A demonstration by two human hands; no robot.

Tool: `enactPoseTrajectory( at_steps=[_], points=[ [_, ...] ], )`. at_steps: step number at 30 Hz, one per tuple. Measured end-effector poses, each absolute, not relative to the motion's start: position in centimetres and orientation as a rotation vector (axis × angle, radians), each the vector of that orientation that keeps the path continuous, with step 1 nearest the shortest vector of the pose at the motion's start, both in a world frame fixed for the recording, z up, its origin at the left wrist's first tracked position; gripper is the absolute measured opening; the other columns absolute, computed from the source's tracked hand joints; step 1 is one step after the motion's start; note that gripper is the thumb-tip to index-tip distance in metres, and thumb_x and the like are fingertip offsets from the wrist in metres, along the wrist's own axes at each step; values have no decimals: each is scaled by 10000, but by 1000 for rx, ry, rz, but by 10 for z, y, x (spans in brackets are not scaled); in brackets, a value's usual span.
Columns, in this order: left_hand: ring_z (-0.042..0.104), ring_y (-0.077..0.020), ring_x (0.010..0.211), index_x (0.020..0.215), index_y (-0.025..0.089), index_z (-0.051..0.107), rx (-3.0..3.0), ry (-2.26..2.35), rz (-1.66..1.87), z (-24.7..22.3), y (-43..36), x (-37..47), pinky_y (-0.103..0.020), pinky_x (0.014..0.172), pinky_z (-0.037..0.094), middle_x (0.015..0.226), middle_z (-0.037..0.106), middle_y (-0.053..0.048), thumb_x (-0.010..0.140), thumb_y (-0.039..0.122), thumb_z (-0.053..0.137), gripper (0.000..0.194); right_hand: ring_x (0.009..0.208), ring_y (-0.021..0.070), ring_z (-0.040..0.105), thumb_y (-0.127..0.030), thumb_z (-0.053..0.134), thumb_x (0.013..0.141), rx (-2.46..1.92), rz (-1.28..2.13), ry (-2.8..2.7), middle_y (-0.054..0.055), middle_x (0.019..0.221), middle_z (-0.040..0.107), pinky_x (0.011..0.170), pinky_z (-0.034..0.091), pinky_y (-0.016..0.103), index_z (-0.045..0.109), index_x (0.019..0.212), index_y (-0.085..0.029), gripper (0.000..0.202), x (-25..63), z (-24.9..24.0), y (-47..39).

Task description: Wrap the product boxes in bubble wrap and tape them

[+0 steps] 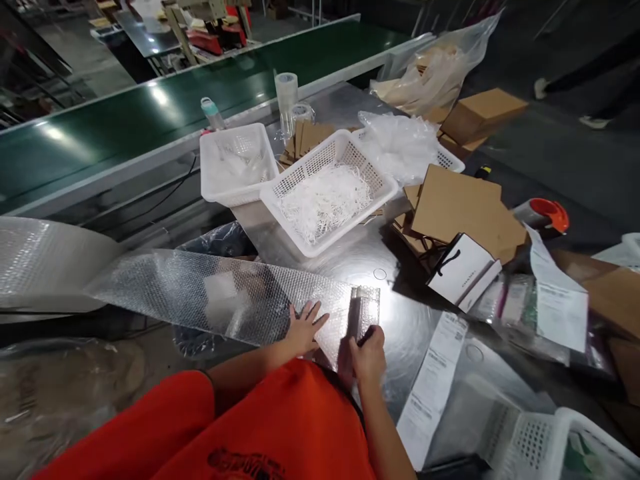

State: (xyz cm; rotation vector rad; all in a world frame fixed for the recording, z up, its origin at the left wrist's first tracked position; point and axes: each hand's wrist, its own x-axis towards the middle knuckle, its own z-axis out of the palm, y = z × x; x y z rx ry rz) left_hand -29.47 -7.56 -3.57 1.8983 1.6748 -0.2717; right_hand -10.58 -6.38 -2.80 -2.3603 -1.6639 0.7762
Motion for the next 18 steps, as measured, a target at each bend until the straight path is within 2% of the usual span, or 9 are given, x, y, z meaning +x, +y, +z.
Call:
enactPoseTrajectory(
  at_steps=[2, 4, 8, 11, 15, 18],
  points=[
    [35, -483, 1541, 1591, 378, 247, 1937, 1644, -293, -44, -79, -314, -822, 1120, 67, 1715, 67, -99, 784, 539, 755, 967, 1131, 341, 629, -398, 472, 858, -2402, 676, -1679, 239, 1422, 526, 878, 518, 428, 284, 1512, -65, 757, -116, -28, -66],
    [0, -485, 1541, 1587, 376, 258, 1962, 1612, -232, -47, -77, -322, -814, 1126, 27, 1715, 47, -99, 786, 609, 727, 957, 1146, 373, 615, -381, 474, 865, -2386, 569, -1731, 286, 1457, 487, 899, 518, 459, 229, 1539, -16, 804, -127, -28, -68],
    [38, -437, 1555, 1554, 364, 363, 1922, 1520, -75, -40, -67, -319, -753, 1173, 0, 1708, 124, -82, 890, 554, 626, 740, 1245, 465, 519, -396, 472, 908, -2341, 335, -1850, 337, 1461, 462, 964, 459, 604, 312, 1522, -2, 747, -156, -28, -72],
    [75, -413, 1557, 1529, 380, 412, 1873, 1507, -101, -37, -60, -317, -748, 1181, 47, 1701, 178, -51, 960, 466, 531, 587, 1352, 496, 416, -309, 379, 957, -2421, 234, -1852, 352, 1505, 401, 980, 393, 696, 407, 1489, -22, 605, -180, -24, -75],
    [105, -398, 1555, 1544, 406, 365, 1970, 1501, -169, -44, -57, -327, -787, 1156, 43, 1702, 176, -39, 964, 388, 524, 602, 1313, 459, 480, -195, 362, 934, -2487, 308, -1856, 348, 1551, 323, 928, 442, 645, 545, 1397, -102, 507, -194, -19, -72],
    [70, -444, 1548, 1583, 365, 284, 2007, 1577, -195, -50, -55, -339, -788, 1152, 57, 1710, 129, -71, 908, 463, 609, 755, 1193, 413, 571, -257, 435, 920, -2540, 423, -1804, 306, 1481, 431, 882, 487, 581, 528, 1399, -143, 501, -190, -14, -66]
  ],
)
